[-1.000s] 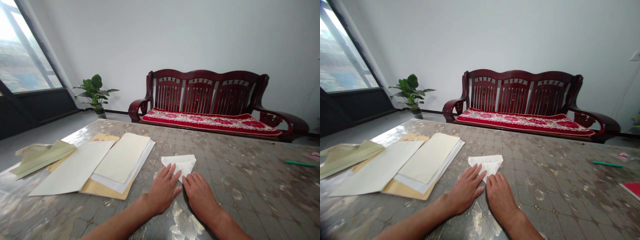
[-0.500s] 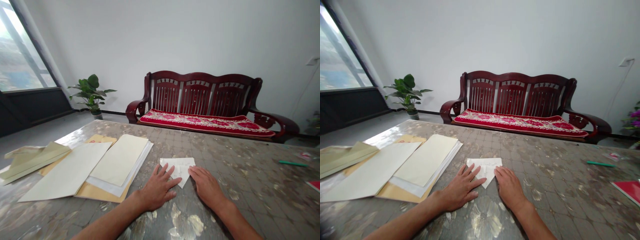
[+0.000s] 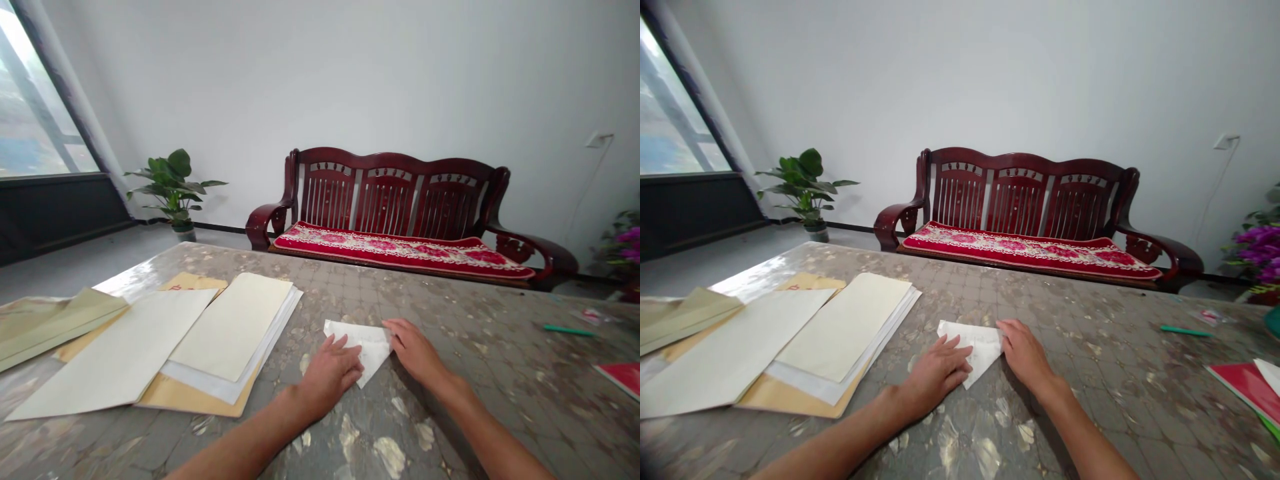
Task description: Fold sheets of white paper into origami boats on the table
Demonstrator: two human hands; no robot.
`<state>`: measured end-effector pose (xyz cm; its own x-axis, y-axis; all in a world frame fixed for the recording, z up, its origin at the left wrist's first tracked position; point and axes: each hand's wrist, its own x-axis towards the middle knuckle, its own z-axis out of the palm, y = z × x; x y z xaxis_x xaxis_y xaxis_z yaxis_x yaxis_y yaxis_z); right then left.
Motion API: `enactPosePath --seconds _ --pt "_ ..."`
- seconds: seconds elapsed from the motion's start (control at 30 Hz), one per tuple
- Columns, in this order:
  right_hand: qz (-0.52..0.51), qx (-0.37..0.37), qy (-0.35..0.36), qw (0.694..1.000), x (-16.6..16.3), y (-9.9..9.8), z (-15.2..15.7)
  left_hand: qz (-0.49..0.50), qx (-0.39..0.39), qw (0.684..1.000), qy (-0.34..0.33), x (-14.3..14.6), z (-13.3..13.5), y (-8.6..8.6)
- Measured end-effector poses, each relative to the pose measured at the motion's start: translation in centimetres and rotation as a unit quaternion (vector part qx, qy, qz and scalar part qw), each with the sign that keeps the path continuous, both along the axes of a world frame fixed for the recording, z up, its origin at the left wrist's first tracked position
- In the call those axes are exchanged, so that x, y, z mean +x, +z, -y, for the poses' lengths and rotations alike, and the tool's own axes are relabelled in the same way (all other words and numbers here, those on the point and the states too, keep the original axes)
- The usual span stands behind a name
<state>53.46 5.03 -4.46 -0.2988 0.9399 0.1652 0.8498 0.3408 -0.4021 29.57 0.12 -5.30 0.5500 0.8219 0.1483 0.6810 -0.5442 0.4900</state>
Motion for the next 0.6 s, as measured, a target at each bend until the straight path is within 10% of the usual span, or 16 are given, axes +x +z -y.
enactPosePath --seconds 0.6 --pt "0.028 0.036 -0.011 0.999 -2.1 2.0 0.1 -0.003 0.036 0.999 -0.009 0.2 0.7 -0.9"
